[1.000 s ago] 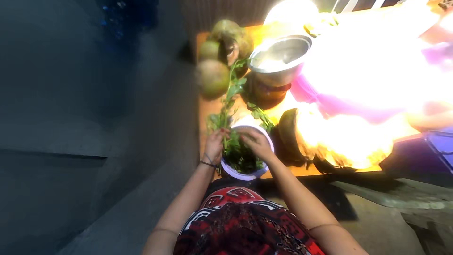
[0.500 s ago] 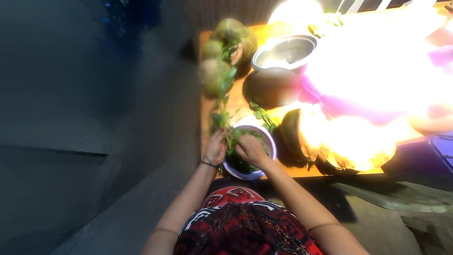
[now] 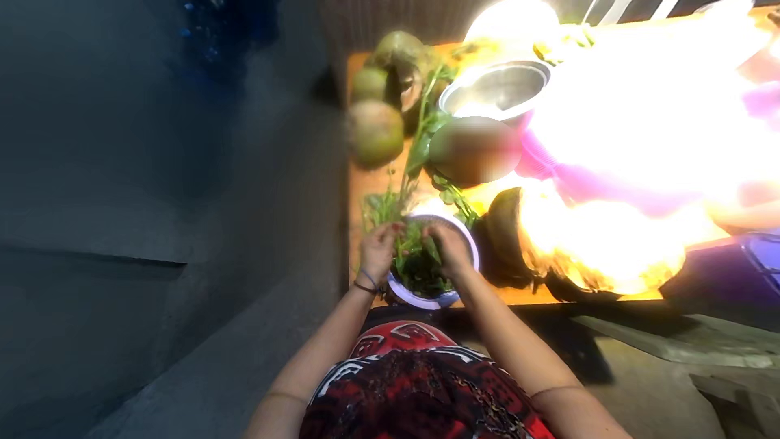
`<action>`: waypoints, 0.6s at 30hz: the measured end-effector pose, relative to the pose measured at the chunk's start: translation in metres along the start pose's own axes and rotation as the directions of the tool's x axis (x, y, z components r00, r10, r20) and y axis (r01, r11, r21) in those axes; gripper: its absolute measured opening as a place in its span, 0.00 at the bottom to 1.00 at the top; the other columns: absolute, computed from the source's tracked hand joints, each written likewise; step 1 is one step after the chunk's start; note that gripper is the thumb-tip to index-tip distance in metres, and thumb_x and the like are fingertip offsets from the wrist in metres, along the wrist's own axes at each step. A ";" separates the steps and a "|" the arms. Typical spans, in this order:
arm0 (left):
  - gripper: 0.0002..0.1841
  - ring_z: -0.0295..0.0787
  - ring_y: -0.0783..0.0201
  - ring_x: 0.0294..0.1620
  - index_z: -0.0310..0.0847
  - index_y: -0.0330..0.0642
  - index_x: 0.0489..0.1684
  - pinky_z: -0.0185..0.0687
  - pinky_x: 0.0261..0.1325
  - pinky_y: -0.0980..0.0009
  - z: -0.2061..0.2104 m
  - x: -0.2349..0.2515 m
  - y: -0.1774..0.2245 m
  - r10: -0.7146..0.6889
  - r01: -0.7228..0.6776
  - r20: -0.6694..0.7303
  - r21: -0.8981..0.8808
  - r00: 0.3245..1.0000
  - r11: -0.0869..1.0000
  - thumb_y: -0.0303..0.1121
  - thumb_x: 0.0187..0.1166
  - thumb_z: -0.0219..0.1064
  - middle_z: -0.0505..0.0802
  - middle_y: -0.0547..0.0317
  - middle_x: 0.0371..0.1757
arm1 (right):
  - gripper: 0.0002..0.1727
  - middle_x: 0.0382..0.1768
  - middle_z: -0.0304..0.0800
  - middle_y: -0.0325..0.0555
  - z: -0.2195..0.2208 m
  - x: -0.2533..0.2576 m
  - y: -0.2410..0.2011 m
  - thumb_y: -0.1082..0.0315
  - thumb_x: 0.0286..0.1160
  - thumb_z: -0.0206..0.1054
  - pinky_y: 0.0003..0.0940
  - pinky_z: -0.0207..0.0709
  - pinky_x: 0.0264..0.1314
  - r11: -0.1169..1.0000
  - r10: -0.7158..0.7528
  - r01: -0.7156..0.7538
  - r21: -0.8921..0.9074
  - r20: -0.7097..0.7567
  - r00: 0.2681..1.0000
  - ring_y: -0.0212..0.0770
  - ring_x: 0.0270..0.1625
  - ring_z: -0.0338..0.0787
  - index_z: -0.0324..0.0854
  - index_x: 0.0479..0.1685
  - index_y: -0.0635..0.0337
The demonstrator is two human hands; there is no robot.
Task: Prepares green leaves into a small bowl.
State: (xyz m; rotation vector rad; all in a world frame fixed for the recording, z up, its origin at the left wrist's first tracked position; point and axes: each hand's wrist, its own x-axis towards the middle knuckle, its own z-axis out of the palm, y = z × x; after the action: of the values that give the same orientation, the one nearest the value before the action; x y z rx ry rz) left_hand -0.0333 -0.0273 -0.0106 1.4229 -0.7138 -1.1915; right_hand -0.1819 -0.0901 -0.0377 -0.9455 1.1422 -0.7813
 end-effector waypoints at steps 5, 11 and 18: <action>0.11 0.86 0.68 0.44 0.89 0.40 0.53 0.87 0.37 0.72 -0.003 -0.002 -0.001 0.078 -0.076 -0.013 0.127 0.997 0.989 0.33 0.89 0.61 0.85 0.56 0.58 | 0.12 0.45 0.91 0.43 -0.009 -0.005 -0.011 0.68 0.85 0.61 0.32 0.84 0.47 0.937 -0.118 0.213 -0.276 0.324 0.939 0.29 0.42 0.87 0.85 0.59 0.63; 0.11 0.83 0.68 0.46 0.90 0.38 0.50 0.83 0.44 0.72 -0.007 -0.002 0.004 0.077 -0.078 0.011 0.211 0.997 0.974 0.32 0.88 0.62 0.87 0.55 0.55 | 0.09 0.45 0.94 0.50 -0.006 -0.009 -0.020 0.72 0.75 0.68 0.45 0.86 0.56 0.631 -0.292 0.604 -0.487 0.572 0.767 0.42 0.48 0.92 0.91 0.47 0.63; 0.11 0.82 0.74 0.36 0.90 0.42 0.49 0.80 0.35 0.77 -0.009 -0.002 0.002 -0.004 0.001 0.036 0.103 0.999 0.995 0.35 0.89 0.60 0.88 0.61 0.53 | 0.06 0.40 0.94 0.46 0.006 -0.012 -0.017 0.74 0.67 0.71 0.37 0.85 0.50 0.714 -0.295 0.541 -0.444 0.510 0.808 0.35 0.43 0.90 0.93 0.37 0.65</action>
State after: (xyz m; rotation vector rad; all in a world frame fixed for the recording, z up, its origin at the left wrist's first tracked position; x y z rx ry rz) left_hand -0.0255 -0.0226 -0.0093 1.4912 -0.8086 -1.1992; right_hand -0.1800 -0.0854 -0.0167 -1.8533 0.7874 -0.5555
